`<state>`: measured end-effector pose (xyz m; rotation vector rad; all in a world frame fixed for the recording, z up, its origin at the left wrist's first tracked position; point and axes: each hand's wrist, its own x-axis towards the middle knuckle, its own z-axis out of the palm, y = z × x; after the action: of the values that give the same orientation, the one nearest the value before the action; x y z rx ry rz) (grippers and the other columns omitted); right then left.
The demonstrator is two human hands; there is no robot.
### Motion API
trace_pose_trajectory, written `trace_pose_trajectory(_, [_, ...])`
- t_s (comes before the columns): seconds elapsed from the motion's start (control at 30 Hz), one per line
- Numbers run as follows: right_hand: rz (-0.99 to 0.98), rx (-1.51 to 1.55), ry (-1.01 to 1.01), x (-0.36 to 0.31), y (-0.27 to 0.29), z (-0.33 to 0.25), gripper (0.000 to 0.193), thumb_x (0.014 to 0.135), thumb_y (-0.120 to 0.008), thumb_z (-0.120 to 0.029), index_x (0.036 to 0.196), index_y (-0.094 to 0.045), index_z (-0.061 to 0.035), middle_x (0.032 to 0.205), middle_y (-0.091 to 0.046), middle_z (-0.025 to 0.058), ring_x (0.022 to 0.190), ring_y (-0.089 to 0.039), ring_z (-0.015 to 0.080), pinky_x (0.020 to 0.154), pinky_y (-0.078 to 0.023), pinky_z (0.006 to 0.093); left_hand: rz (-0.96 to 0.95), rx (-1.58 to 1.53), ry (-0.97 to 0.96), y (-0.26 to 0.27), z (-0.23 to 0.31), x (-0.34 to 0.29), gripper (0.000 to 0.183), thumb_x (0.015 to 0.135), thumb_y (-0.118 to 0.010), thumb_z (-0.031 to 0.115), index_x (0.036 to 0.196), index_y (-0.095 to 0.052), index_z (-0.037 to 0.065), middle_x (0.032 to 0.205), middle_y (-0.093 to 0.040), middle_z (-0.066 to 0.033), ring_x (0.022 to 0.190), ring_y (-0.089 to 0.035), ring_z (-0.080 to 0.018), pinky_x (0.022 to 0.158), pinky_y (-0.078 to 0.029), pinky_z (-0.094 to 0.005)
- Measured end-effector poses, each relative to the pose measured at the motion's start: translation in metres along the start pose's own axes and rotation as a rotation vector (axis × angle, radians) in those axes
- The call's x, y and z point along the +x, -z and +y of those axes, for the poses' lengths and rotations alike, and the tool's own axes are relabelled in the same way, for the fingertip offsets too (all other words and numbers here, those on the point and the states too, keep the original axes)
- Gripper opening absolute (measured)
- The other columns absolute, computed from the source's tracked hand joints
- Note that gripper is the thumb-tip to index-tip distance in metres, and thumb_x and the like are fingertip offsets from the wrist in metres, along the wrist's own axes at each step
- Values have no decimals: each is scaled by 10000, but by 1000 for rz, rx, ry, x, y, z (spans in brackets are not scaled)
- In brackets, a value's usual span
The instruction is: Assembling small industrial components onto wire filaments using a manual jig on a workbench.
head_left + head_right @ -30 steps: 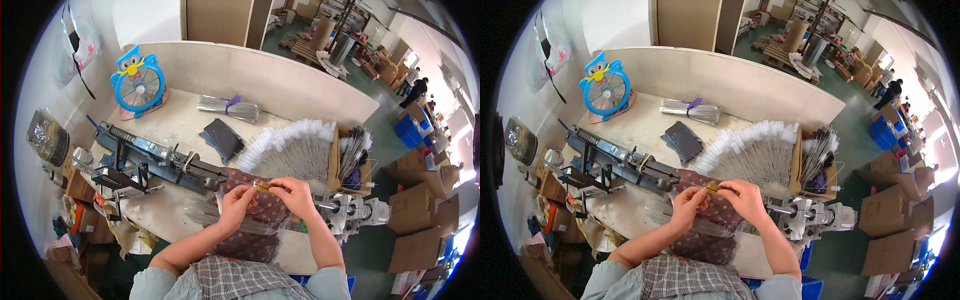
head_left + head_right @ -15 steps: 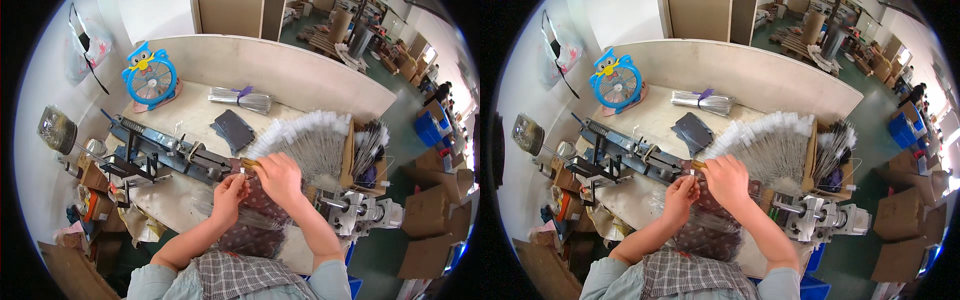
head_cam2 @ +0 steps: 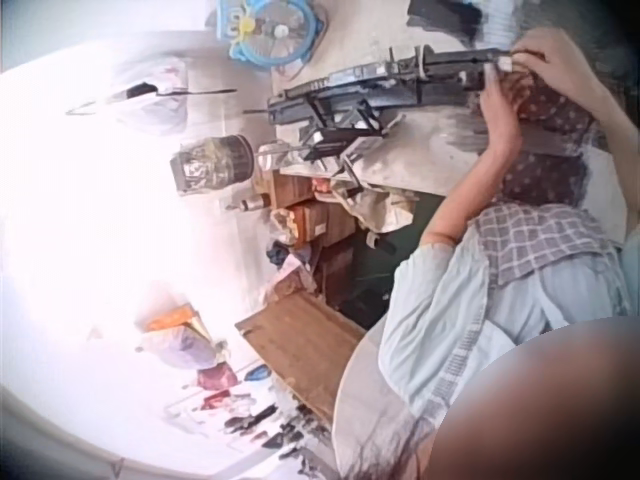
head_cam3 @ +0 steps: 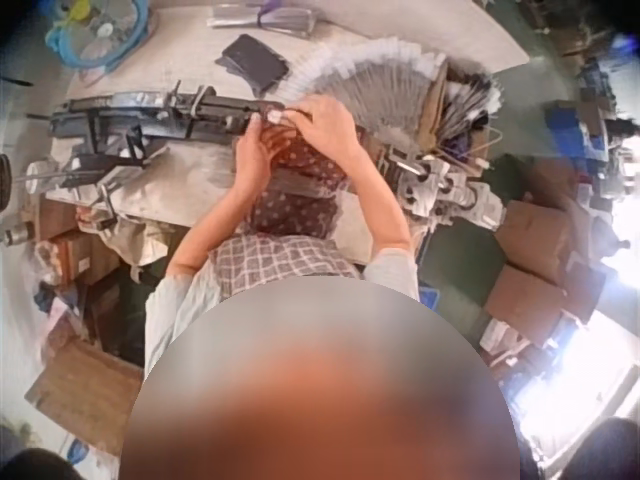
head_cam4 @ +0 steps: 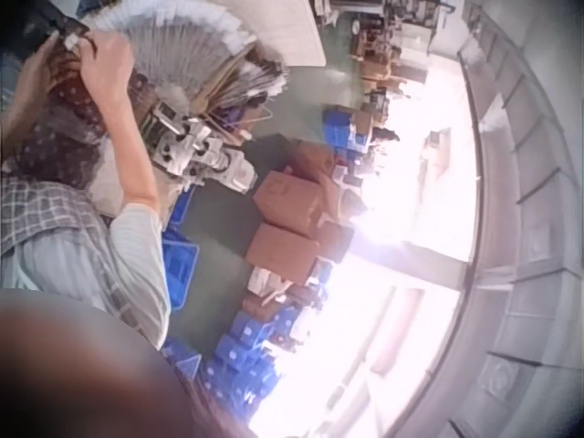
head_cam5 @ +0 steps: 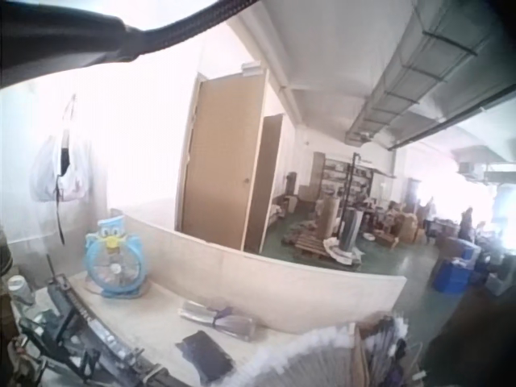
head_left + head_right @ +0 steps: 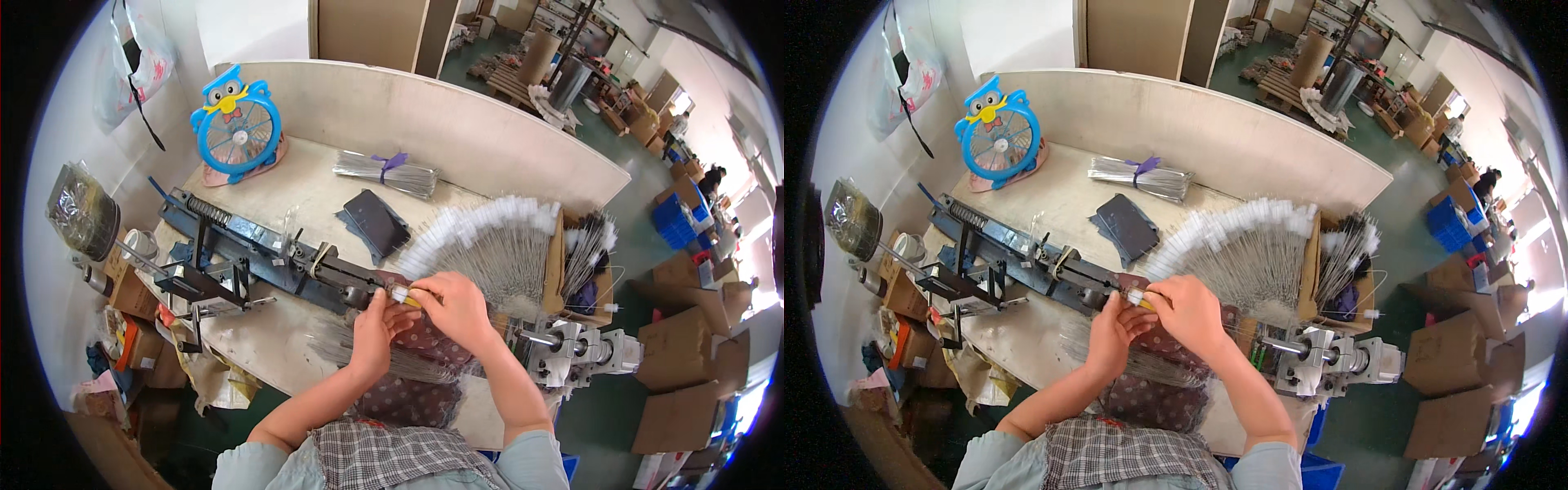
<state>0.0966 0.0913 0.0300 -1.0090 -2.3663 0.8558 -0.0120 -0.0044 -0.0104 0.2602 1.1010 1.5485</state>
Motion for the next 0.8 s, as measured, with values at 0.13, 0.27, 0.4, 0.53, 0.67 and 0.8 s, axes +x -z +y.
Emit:
trace_pose_trajectory(0.13, [306,-259,272,-11,-17,-19,243,704,-715,-186,922,-685,-81,888,-652,38,853,-582,234,727,-469,366,42,-254,-98,1,-15,3,311,982,-402,333,1005,-553,62,918,-636,-57,854,-616,-163,791,-468,-327])
trace_pose_trajectory(0.27, [362,-323,250,-12,-24,-20,267,681,-723,-164,935,-680,-96,925,-642,4,889,-569,218,744,-450,360,-4,-314,-114,-3,-9,-3,225,966,-435,266,950,-547,71,916,-634,-40,862,-617,-161,797,-470,-326])
trace_pose_trajectory(0.4, [404,-366,317,-18,-16,-15,243,685,-726,-168,923,-696,-129,899,-633,-14,886,-563,199,737,-432,341,70,-310,-118,-6,-15,1,149,937,-496,183,942,-564,50,917,-643,-52,859,-628,-154,773,-484,-307])
trace_pose_trajectory(0.53, [392,-338,365,-19,-17,-7,218,683,-731,-174,900,-709,-164,902,-632,-19,887,-562,197,735,-432,348,61,-284,-160,-6,-16,1,109,911,-539,128,949,-572,31,933,-646,-63,855,-636,-152,759,-496,-291])
trace_pose_trajectory(0.67, [375,-317,422,-24,-7,1,204,707,-703,-160,910,-692,-167,915,-620,-33,905,-557,185,723,-427,331,62,-275,-198,-9,-13,0,156,900,-552,98,1004,-587,-12,941,-636,-72,826,-633,-137,765,-505,-270])
trace_pose_trajectory(0.8, [370,-286,401,-26,-5,5,197,714,-699,-156,911,-695,-158,922,-622,-25,913,-559,191,735,-439,337,67,-263,-198,-14,-14,0,144,892,-546,77,994,-585,-17,928,-632,-68,830,-628,-133,764,-509,-268])
